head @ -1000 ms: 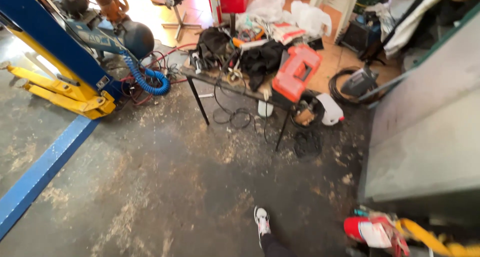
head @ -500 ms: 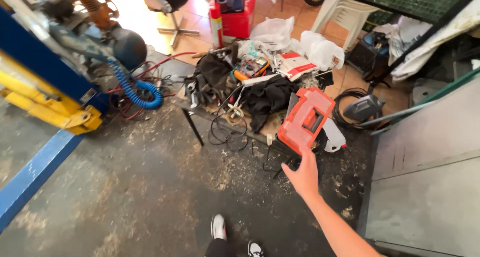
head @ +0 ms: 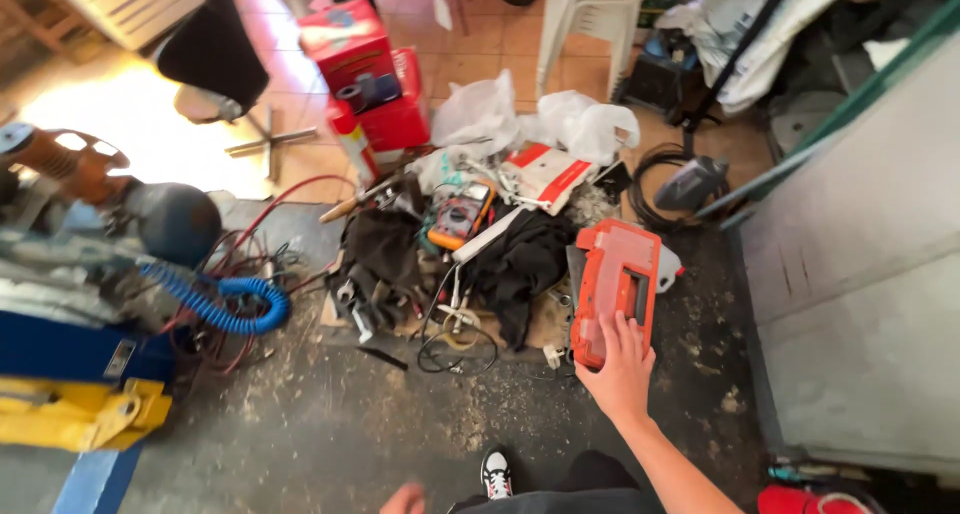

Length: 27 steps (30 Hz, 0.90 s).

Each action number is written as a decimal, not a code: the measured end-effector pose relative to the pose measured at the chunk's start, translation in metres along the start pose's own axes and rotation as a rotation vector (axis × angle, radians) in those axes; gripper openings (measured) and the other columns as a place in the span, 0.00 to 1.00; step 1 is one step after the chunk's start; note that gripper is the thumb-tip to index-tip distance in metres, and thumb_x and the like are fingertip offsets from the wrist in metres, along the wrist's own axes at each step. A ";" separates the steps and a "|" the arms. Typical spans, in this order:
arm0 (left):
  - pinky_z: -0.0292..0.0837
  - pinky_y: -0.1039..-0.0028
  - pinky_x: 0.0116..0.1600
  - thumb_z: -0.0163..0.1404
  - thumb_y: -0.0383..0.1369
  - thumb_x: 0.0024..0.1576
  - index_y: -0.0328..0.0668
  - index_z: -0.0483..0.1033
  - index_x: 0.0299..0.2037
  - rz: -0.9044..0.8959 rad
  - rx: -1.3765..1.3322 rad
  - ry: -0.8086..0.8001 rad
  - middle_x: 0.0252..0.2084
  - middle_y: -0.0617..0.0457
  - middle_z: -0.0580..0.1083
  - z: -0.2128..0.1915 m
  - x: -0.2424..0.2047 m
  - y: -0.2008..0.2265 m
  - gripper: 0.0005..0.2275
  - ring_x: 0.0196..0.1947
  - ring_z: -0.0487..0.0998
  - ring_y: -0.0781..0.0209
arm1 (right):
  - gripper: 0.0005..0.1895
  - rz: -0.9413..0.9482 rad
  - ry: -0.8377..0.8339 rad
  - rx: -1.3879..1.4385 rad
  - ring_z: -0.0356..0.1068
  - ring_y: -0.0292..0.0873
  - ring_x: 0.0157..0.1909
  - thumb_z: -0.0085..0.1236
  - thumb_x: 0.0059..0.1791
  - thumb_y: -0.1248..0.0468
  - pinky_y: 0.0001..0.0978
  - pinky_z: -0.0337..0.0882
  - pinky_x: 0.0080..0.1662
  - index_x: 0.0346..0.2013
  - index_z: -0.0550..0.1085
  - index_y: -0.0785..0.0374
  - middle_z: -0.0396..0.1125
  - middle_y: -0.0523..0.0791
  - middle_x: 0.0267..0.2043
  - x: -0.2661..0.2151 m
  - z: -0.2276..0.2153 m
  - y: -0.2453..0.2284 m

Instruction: The person organizes a cluttered workspace by coiling a black cable and placing it on a shelf. They then open an orange toolbox, arrange several rectangular metal plates inside, and close the case. Finally, they place the toolbox on a shelf and tidy up other items, including a black cloth and a plastic container.

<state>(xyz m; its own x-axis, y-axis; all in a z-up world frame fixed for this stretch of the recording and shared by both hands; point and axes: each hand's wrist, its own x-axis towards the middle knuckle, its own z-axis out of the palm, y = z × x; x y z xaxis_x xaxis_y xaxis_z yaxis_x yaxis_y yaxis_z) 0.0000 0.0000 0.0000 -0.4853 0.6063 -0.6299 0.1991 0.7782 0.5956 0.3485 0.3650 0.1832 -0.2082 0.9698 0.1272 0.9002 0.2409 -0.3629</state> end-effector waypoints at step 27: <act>0.62 0.59 0.80 0.54 0.59 0.65 0.35 0.61 0.81 0.662 -0.049 -0.378 0.81 0.38 0.68 0.179 0.074 0.527 0.42 0.80 0.70 0.47 | 0.62 0.207 -0.043 0.740 0.50 0.48 0.90 0.63 0.40 0.73 0.42 0.56 0.81 0.88 0.48 0.58 0.45 0.49 0.92 0.019 -0.072 0.042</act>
<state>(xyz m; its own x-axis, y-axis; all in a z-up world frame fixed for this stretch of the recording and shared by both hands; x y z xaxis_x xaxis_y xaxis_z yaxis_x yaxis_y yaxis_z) 0.2215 0.4841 0.1776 0.0481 0.9654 -0.2564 0.3045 0.2303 0.9243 0.4098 0.3912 0.2368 -0.0916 0.9949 -0.0411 0.4354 0.0029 -0.9002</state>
